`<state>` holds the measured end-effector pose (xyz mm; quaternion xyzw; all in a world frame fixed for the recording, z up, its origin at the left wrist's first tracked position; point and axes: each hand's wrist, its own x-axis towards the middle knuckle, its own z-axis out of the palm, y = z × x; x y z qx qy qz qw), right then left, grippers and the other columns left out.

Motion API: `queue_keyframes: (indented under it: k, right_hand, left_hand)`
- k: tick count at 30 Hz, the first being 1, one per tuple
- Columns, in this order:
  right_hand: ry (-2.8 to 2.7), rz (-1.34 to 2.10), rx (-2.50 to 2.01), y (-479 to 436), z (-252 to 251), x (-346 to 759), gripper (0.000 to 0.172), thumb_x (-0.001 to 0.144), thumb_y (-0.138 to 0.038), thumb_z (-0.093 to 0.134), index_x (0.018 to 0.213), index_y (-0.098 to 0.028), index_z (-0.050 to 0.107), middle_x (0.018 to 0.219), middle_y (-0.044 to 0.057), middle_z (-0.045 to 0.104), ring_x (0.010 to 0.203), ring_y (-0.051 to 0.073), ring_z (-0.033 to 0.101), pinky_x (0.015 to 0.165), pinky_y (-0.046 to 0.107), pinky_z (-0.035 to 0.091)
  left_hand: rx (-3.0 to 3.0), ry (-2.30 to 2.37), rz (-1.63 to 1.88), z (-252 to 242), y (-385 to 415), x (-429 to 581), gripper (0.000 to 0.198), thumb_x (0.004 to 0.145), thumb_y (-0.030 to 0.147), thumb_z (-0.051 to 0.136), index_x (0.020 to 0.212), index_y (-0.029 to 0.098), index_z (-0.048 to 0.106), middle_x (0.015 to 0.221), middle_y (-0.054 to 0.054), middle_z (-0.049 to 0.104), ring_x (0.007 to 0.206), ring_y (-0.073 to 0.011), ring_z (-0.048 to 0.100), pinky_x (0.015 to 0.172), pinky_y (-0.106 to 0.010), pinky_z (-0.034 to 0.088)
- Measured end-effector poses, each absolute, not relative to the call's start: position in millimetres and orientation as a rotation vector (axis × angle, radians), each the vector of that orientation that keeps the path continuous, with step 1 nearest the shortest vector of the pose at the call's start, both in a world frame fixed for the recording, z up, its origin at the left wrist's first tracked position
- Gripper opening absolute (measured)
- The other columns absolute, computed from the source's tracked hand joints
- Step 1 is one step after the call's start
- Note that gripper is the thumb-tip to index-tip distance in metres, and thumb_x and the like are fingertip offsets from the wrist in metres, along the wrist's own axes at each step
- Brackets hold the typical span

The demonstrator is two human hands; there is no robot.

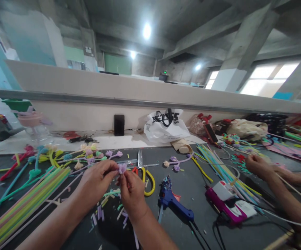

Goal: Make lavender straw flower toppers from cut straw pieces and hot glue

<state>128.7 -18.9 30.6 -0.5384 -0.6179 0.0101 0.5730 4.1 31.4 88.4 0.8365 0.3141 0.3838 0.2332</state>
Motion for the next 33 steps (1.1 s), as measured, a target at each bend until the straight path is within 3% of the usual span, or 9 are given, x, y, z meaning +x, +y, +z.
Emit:
queue_keyframes:
  k: [16,24,30,33]
  right_hand:
    - [-1.493,-0.015,-1.297,-19.7,31.1,128.3,0.020,0.087,-0.020,0.044,0.073,-0.021,0.058,0.061,0.001,0.060,0.057,0.014,0.055,0.056,0.025,0.038]
    - [-1.407,0.271,-1.278,-17.9,27.5,128.0,0.027,0.087,-0.030,0.046,0.064,-0.020,0.057,0.058,0.001,0.058,0.057,0.014,0.053,0.057,0.025,0.038]
    - [-0.973,0.981,-0.871,-15.3,31.3,123.4,0.023,0.081,-0.039,0.058,0.071,-0.018,0.057,0.056,-0.004,0.055,0.045,0.009,0.050,0.053,0.025,0.043]
    - [-0.852,1.117,-0.741,-14.8,34.5,122.3,0.022,0.077,-0.039,0.064,0.070,-0.018,0.059,0.054,-0.005,0.055,0.041,0.007,0.048,0.054,0.025,0.046]
  left_hand:
    - [1.942,0.921,0.963,86.4,31.3,8.3,0.016,0.076,0.021,0.048,0.065,0.018,0.060,0.062,0.001,0.061,0.062,-0.0149,0.056,0.061,-0.025,0.041]
    - [2.250,0.793,1.013,84.5,35.6,1.0,0.017,0.078,0.014,0.046,0.067,0.020,0.059,0.071,0.000,0.061,0.070,-0.0141,0.055,0.066,-0.026,0.039]
    - [2.031,0.786,1.043,98.1,36.4,-1.1,0.015,0.079,0.018,0.046,0.077,0.020,0.061,0.072,0.001,0.062,0.069,-0.0136,0.057,0.065,-0.024,0.043]
    - [2.064,0.742,1.083,100.7,37.0,-1.1,0.018,0.079,0.015,0.047,0.081,0.020,0.064,0.077,0.000,0.064,0.074,-0.0141,0.058,0.070,-0.025,0.045]
